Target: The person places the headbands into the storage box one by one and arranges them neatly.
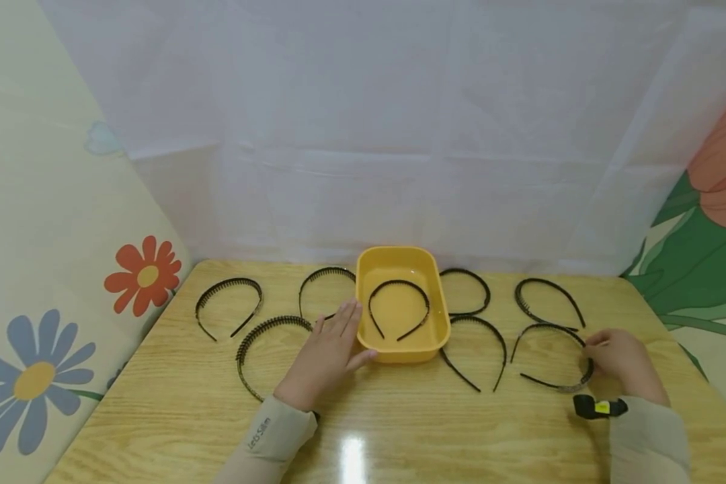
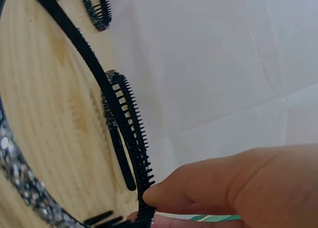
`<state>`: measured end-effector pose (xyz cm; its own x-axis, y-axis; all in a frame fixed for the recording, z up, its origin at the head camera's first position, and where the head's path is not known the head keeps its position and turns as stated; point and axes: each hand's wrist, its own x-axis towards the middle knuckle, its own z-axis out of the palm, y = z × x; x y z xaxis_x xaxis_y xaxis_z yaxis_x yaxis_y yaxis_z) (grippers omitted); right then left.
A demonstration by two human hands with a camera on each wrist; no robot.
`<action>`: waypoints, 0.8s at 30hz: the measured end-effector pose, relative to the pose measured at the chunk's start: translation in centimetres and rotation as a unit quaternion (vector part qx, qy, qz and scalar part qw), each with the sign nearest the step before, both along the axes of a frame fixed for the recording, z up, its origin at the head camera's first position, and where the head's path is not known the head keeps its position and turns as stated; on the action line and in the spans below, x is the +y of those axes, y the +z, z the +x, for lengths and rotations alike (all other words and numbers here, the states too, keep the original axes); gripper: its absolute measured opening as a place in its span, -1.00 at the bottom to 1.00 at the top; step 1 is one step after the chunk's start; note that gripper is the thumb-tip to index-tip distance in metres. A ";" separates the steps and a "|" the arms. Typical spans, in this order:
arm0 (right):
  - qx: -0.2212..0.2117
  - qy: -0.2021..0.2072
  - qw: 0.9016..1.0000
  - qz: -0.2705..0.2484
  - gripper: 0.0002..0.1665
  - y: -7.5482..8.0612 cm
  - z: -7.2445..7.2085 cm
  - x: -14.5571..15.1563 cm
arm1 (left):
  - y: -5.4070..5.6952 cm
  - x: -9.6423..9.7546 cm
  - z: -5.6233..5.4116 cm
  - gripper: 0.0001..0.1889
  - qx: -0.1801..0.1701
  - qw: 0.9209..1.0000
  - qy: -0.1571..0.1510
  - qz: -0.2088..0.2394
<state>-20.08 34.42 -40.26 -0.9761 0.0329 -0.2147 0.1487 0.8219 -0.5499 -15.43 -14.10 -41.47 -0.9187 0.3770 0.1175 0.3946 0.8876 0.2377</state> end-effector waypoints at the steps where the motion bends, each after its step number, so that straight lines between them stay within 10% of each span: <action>1: 0.005 -0.001 1.000 -0.002 -0.59 0.0 0.0 0.0 | 0.0 0.0 0.0 -0.06 0.001 1.000 0.000 0.000; 24: 0.121 -0.016 0.992 -0.010 -0.57 1.9 1.1 -2.3 | -0.3 -0.1 0.0 -0.06 0.017 1.000 -0.005 -0.002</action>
